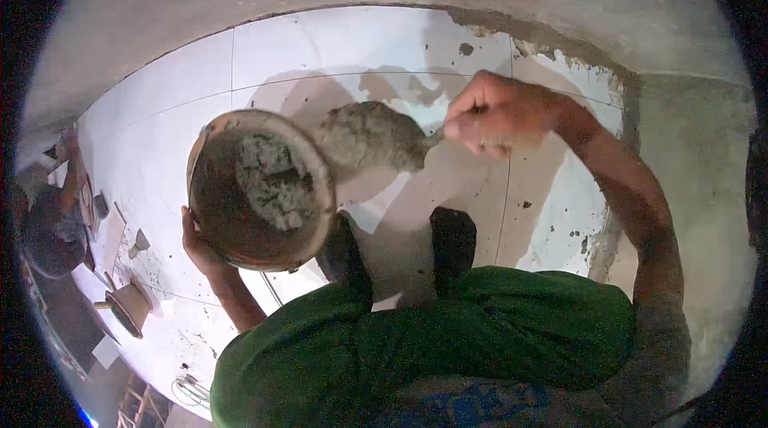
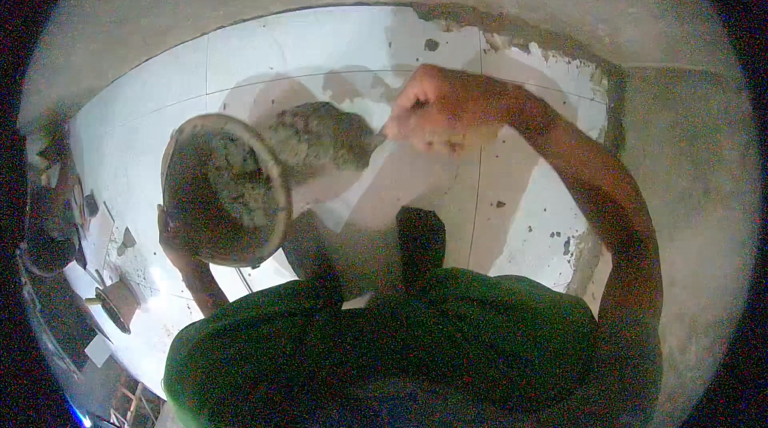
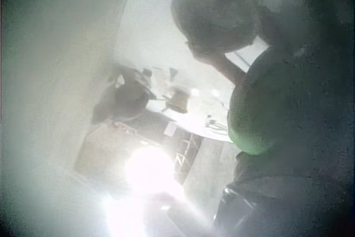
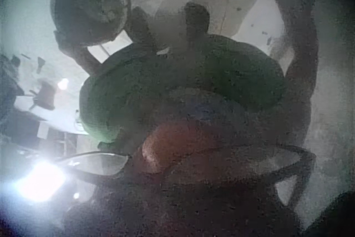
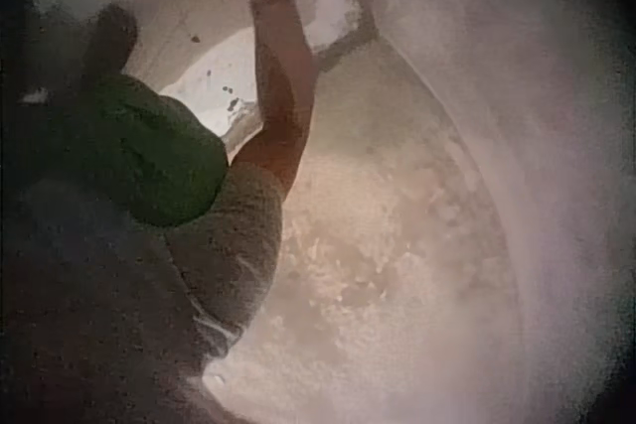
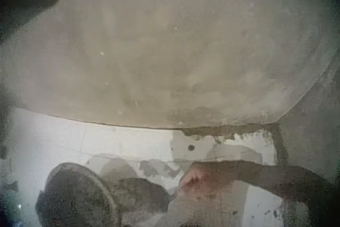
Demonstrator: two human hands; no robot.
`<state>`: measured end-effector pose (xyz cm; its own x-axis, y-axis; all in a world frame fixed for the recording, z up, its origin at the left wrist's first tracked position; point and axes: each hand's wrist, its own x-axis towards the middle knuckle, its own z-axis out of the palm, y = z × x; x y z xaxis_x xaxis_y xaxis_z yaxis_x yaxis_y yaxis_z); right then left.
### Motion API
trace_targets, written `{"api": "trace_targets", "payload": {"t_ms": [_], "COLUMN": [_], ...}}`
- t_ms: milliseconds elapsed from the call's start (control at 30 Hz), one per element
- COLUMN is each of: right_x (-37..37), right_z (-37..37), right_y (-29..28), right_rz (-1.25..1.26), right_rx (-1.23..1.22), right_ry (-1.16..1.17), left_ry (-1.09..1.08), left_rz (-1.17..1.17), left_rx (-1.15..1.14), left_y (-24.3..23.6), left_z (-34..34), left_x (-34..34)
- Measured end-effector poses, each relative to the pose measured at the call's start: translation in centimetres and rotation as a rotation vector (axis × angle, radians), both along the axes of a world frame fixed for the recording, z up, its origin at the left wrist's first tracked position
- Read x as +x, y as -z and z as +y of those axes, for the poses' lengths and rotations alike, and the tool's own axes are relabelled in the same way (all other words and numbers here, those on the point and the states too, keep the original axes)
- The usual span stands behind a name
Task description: The person uses a trowel to scoop mortar from a bucket and apply it to the edge of floor tiles, smoothing it along the base of the wall.
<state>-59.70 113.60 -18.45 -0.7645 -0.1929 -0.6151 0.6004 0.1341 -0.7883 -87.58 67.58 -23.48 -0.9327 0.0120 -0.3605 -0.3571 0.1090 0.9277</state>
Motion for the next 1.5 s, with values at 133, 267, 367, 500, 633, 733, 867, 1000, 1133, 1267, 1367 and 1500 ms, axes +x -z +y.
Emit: {"api": "trace_targets", "payload": {"t_ms": [133, 267, 367, 500, 633, 733, 867, 1000, 1133, 1267, 1367, 1500], "right_x": [-1.8, 0.7, 1.9, 2.4, 2.0, 2.0, 3.6, 7.7, 8.8, 6.6, 7.4, 12.9], "right_z": [5.4, 5.9, 4.0, 1.2, 2.3, 5.1, 9.8, 10.9, 9.9, 10.5, 12.7, 14.1], "right_y": [5.2, 7.1, 8.0, 9.8, 11.6, 12.8, 13.1, 9.8, 7.2, 8.9, 10.3, 8.8], "right_rz": [-0.076, 0.148, -0.011, 0.476, 0.414, 0.327, 0.305, 0.414, 0.231, 0.382, 0.22, 0.477], "right_rx": [-0.071, 0.337, 0.236, 1.064, 1.161, 1.29, 1.422, 1.312, 1.32, 1.359, 1.471, 1.6], "right_ry": [0.347, 0.182, 0.205, -0.019, 0.044, 0.007, -0.213, 0.055, 0.181, 0.078, -0.079, -0.001], "left_ry": [0.055, 0.031, 0.062, 0.052, 0.01, -0.051, -0.008, -0.004, -0.014, 0.01, 0.043, 0.098], "left_rz": [-0.165, -0.052, -0.012, -0.048, -0.056, -0.152, -0.141, -0.147, 0.04, 0.128, 0.138, 0.225], "left_rx": [0.166, 0.08, 0.02, 0.114, 0.051, 0.193, 0.199, 0.178, -0.063, -0.191, -0.12, -0.237], "left_y": [0.9, 1.8, 2.4, 3.0, 3.1, 2.6, 2.3, 3.2, 4.0, 4.0, 4.3, 5.1], "left_z": [-2.9, -3.7, -4.0, -4.7, -4.8, -4.3, -4.1, -5.1, -5.9, -6.0, -6.3, -8.2], "left_x": [-1.4, -1.2, -1.5, -2.2, -2.4, -2.2, -2.0, -2.6, -3.2, -3.3, -3.5, -4.4]}}
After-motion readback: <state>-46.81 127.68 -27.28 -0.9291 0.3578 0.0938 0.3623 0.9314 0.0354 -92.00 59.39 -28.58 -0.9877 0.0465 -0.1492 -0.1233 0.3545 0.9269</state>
